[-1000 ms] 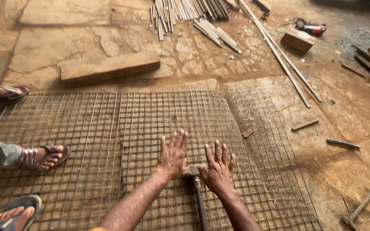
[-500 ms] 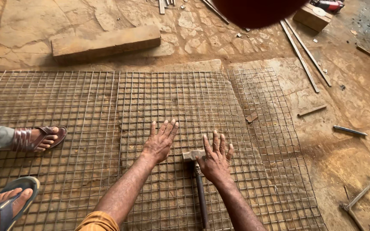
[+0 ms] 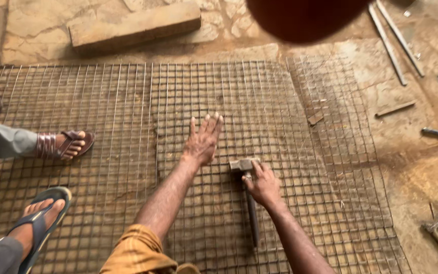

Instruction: The person uses a hammer to repeatedly strike a wire mesh laid on the ground, flattening and shaping it. The person moves along the mesh, striking different sections while another person stands nearby.

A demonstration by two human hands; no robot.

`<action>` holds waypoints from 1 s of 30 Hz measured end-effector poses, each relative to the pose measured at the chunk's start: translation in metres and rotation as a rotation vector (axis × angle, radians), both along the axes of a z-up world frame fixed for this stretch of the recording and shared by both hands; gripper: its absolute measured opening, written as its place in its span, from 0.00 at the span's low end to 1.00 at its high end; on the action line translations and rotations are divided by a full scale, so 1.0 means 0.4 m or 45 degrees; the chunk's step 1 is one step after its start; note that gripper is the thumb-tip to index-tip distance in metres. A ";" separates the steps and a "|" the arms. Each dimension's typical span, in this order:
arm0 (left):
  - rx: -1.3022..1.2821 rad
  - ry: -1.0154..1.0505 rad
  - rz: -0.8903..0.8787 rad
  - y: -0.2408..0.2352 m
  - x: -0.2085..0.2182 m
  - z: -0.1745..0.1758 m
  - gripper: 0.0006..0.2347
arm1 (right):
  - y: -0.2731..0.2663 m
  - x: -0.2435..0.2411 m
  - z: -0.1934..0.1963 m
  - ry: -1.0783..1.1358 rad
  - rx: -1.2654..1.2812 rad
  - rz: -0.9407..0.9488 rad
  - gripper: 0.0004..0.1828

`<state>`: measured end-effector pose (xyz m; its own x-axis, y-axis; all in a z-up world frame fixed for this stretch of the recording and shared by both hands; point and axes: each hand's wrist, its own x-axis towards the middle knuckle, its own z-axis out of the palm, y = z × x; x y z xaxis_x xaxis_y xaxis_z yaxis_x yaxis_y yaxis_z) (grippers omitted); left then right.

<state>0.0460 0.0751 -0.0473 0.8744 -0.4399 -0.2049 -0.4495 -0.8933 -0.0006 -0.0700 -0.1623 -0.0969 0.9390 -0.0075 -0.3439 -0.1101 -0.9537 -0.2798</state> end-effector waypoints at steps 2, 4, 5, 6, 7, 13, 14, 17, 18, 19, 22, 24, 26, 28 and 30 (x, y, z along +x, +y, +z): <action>0.037 -0.119 -0.024 0.024 0.006 -0.025 0.37 | 0.015 -0.063 -0.069 0.224 -0.021 -0.007 0.52; 0.052 -0.141 -0.019 0.044 0.015 -0.042 0.37 | 0.023 -0.107 -0.133 0.284 -0.005 -0.044 0.57; 0.049 -0.101 0.000 0.052 0.018 -0.046 0.37 | 0.025 -0.121 -0.164 0.236 0.024 -0.076 0.58; 0.047 -0.057 0.023 0.063 0.014 -0.049 0.36 | 0.027 -0.137 -0.192 0.192 0.053 -0.105 0.60; 0.073 -0.073 0.026 0.073 0.011 -0.047 0.36 | 0.028 -0.145 -0.216 0.208 0.087 -0.156 0.58; -0.010 -0.020 0.105 0.096 0.003 -0.027 0.38 | -0.015 -0.118 -0.231 0.233 0.612 -0.622 0.30; 0.005 -0.012 0.120 0.104 0.003 -0.032 0.40 | -0.015 -0.117 -0.213 0.265 0.713 -0.676 0.29; 0.045 -0.205 0.074 0.127 0.025 -0.058 0.42 | -0.001 -0.141 -0.134 0.384 0.859 -0.731 0.25; 0.050 -0.316 0.037 0.130 0.040 -0.068 0.42 | 0.010 -0.158 -0.107 0.356 0.860 -0.715 0.24; 0.091 -0.382 0.041 0.135 0.055 -0.077 0.43 | 0.027 -0.185 -0.086 0.262 0.983 -0.717 0.21; 0.083 -0.375 0.099 0.125 0.072 -0.095 0.43 | 0.109 -0.321 -0.064 -0.018 1.128 -0.670 0.17; -0.089 -0.116 0.200 0.103 0.064 -0.084 0.43 | 0.159 -0.408 -0.082 -0.195 0.947 -0.560 0.17; -0.044 -0.169 0.167 0.079 0.068 -0.060 0.43 | 0.188 -0.437 -0.130 -0.230 0.855 -0.488 0.20; -0.038 -0.320 0.110 0.060 0.072 -0.035 0.42 | 0.200 -0.420 -0.180 -0.181 0.732 -0.415 0.22; -0.024 -0.340 0.062 0.047 0.050 -0.015 0.43 | 0.192 -0.402 -0.203 -0.077 0.672 -0.463 0.24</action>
<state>0.0660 0.0938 -0.0534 0.9165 -0.3976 0.0441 -0.3923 -0.9148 -0.0964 -0.2306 -0.0855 -0.1782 0.9262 -0.1734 -0.3349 -0.3699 -0.5905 -0.7173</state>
